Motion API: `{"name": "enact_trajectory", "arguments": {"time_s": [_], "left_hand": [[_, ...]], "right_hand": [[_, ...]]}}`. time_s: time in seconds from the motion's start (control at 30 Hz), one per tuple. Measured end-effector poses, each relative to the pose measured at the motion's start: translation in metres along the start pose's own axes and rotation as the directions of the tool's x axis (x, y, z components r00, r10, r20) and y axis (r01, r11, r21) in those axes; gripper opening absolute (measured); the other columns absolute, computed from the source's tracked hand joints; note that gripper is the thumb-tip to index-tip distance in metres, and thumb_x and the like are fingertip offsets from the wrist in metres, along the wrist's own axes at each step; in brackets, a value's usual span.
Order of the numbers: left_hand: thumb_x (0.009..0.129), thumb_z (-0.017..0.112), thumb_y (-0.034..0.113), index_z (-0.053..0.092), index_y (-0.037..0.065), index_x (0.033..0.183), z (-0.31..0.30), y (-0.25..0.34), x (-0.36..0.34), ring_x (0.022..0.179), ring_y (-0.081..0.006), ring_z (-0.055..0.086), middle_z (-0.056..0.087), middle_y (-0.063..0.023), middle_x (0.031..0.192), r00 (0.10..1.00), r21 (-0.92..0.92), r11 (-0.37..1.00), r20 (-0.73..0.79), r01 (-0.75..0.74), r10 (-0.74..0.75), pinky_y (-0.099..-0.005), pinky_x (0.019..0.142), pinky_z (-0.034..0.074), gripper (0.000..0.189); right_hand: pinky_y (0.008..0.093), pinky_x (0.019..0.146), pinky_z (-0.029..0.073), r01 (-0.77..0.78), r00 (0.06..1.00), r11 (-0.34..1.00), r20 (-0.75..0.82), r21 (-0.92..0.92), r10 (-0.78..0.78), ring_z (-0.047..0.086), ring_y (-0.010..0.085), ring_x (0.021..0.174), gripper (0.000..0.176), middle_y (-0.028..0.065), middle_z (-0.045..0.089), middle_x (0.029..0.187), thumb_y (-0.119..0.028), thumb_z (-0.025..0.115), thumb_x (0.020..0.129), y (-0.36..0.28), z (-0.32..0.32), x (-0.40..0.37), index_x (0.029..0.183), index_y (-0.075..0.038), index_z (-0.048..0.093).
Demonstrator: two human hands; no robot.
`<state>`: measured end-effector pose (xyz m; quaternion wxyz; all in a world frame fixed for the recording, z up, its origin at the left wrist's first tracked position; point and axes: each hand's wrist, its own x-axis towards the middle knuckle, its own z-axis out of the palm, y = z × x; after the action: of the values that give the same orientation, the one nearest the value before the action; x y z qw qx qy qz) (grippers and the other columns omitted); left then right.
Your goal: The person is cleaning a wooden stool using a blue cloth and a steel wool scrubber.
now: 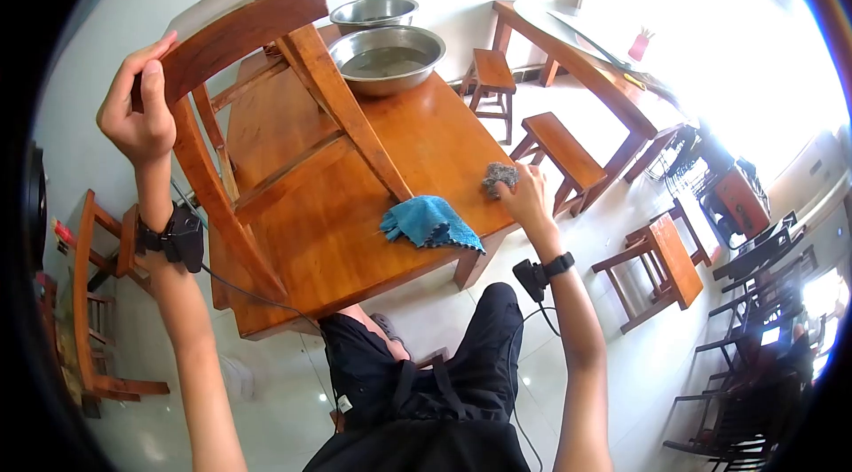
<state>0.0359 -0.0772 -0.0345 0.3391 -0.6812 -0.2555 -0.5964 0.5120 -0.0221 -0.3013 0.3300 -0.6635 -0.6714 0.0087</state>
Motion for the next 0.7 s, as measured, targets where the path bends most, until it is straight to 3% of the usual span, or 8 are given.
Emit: {"name": "enact_trajectory", "arguments": {"time_s": [0.13, 0.33, 0.4, 0.47, 0.5, 0.53, 0.57, 0.7], "left_hand": [[0.096, 0.063, 0.005, 0.078, -0.003, 0.099, 0.003, -0.001, 0.000, 0.076, -0.0090, 0.068, 0.080, -0.0093, 0.093, 0.999, -0.062, 0.998, -0.035, 0.008, -0.010, -0.0224, 0.071, 0.053, 0.017], [0.092, 0.067, 0.011, 0.078, 0.004, 0.091, 0.002, 0.000, 0.006, 0.068, -0.0133, 0.071, 0.077, -0.0067, 0.081, 0.998, 0.023, 0.999, -0.043, -0.050, 0.051, -0.0245, 0.062, 0.054, 0.013], [0.091, 0.068, 0.011, 0.077, 0.005, 0.088, 0.005, -0.002, 0.006, 0.066, -0.0153, 0.071, 0.076, -0.0069, 0.079, 0.994, 0.009, 0.997, -0.077, -0.071, 0.072, -0.0255, 0.062, 0.055, 0.011], [0.089, 0.069, 0.012, 0.076, 0.007, 0.085, 0.006, 0.001, 0.006, 0.059, -0.0142, 0.068, 0.072, -0.0039, 0.069, 0.995, 0.009, 0.999, -0.089, -0.046, 0.046, -0.0258, 0.057, 0.053, 0.009], [0.088, 0.070, 0.012, 0.075, 0.007, 0.082, 0.007, 0.003, 0.008, 0.057, -0.0140, 0.067, 0.070, -0.0032, 0.066, 0.994, 0.008, 0.999, -0.101, -0.046, 0.046, -0.0258, 0.056, 0.052, 0.010], [0.088, 0.070, 0.012, 0.074, 0.007, 0.079, 0.006, 0.004, 0.008, 0.055, -0.0137, 0.066, 0.068, -0.0025, 0.064, 0.993, 0.003, 0.999, -0.110, -0.046, 0.046, -0.0259, 0.054, 0.051, 0.010], [0.094, 0.066, 0.009, 0.077, 0.000, 0.095, -0.001, 0.009, 0.003, 0.072, -0.0131, 0.072, 0.079, -0.0080, 0.087, 1.000, 0.093, 0.995, 0.003, 0.019, -0.019, -0.0249, 0.069, 0.056, 0.014], [0.094, 0.068, 0.009, 0.076, 0.001, 0.090, 0.003, 0.005, 0.004, 0.069, -0.0125, 0.072, 0.078, -0.0071, 0.083, 0.998, 0.020, 0.999, -0.049, -0.028, 0.029, -0.0243, 0.065, 0.056, 0.012]], "right_hand": [[0.0474, 0.100, 0.050, 0.141, 0.987, 0.990, 0.077, -0.025, -0.139, 0.061, 0.0441, 0.117, 0.054, 0.0242, 0.066, 0.122, -0.029, 0.082, 0.079, 0.036, 0.057, 0.011, 0.122, -0.001, 0.068], [0.0482, 0.089, 0.055, 0.229, 0.939, 0.973, 0.268, -0.026, -0.214, 0.069, 0.0411, 0.097, 0.030, 0.0236, 0.072, 0.096, -0.022, 0.083, 0.075, -0.004, 0.055, 0.032, 0.090, 0.002, 0.074], [0.0472, 0.086, 0.057, 0.257, 0.935, 0.961, 0.228, 0.101, -0.273, 0.069, 0.0406, 0.097, 0.032, 0.0242, 0.071, 0.103, -0.022, 0.084, 0.075, -0.016, 0.056, 0.025, 0.087, 0.005, 0.073], [0.0440, 0.081, 0.058, 0.449, 0.886, 0.888, -0.176, 0.102, -0.428, 0.069, 0.0395, 0.094, 0.034, 0.0234, 0.068, 0.111, -0.021, 0.086, 0.074, -0.061, 0.038, 0.004, 0.089, 0.007, 0.072], [0.0414, 0.081, 0.059, 0.440, 0.895, 0.875, -0.177, 0.201, -0.410, 0.070, 0.0393, 0.095, 0.035, 0.0229, 0.066, 0.120, -0.019, 0.087, 0.074, -0.089, 0.028, -0.006, 0.088, 0.008, 0.070], [0.0399, 0.085, 0.057, 0.470, 0.880, 0.850, -0.194, 0.238, -0.433, 0.070, 0.0348, 0.100, 0.031, 0.0211, 0.070, 0.110, -0.018, 0.087, 0.075, -0.119, 0.016, -0.016, 0.088, 0.005, 0.069], [0.0383, 0.083, 0.057, 0.427, 0.904, 0.851, -0.134, 0.305, -0.405, 0.072, 0.0327, 0.095, 0.032, 0.0198, 0.071, 0.104, -0.017, 0.087, 0.076, -0.147, 0.010, -0.025, 0.091, 0.003, 0.068], [0.0345, 0.075, 0.058, 0.419, 0.903, 0.777, -0.130, 0.470, -0.409, 0.074, 0.0277, 0.082, 0.037, 0.0160, 0.072, 0.089, -0.016, 0.087, 0.079, -0.218, 0.022, -0.043, 0.104, -0.001, 0.063]]}}
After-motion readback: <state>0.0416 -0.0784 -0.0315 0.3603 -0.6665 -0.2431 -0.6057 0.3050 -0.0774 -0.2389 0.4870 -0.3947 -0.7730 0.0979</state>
